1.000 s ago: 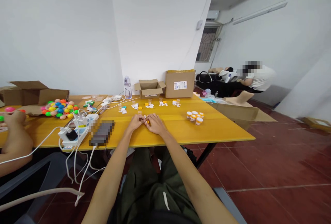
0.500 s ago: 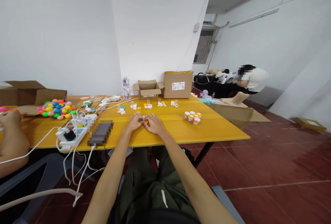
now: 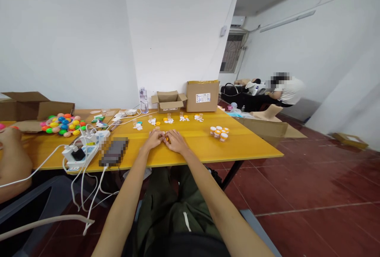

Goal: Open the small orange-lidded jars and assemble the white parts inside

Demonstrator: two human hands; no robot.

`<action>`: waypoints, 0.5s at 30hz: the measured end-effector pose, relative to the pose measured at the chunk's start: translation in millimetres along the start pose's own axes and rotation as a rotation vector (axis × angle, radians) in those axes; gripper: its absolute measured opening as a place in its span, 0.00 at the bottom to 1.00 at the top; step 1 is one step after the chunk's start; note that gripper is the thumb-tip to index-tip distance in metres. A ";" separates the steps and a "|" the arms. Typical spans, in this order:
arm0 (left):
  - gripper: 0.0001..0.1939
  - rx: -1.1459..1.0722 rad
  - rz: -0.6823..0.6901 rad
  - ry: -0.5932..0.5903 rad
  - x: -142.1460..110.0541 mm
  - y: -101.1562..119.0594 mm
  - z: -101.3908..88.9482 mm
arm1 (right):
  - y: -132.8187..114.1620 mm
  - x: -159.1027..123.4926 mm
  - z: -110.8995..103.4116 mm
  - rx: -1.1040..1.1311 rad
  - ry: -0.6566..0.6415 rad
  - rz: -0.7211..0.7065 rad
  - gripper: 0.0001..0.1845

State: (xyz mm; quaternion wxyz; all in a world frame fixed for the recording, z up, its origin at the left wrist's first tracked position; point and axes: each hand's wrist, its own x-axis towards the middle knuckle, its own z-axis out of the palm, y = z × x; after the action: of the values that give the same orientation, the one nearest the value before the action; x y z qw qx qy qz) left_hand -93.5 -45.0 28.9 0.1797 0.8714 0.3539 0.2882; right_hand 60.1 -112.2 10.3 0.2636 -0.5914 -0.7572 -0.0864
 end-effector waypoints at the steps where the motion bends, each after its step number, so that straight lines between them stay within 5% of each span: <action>1: 0.07 -0.001 0.008 -0.002 -0.1 -0.2 0.0 | 0.0 0.1 0.2 -0.003 0.000 0.003 0.05; 15: 0.08 0.040 0.093 -0.024 -5.5 5.3 -4.8 | 0.2 -0.6 -0.4 -0.023 0.005 -0.006 0.05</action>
State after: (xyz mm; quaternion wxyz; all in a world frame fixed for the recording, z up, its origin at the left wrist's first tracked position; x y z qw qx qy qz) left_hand -97.0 -52.0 33.2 0.1530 0.8938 0.3165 0.2786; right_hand 60.5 -112.8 10.3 0.2586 -0.5917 -0.7573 -0.0976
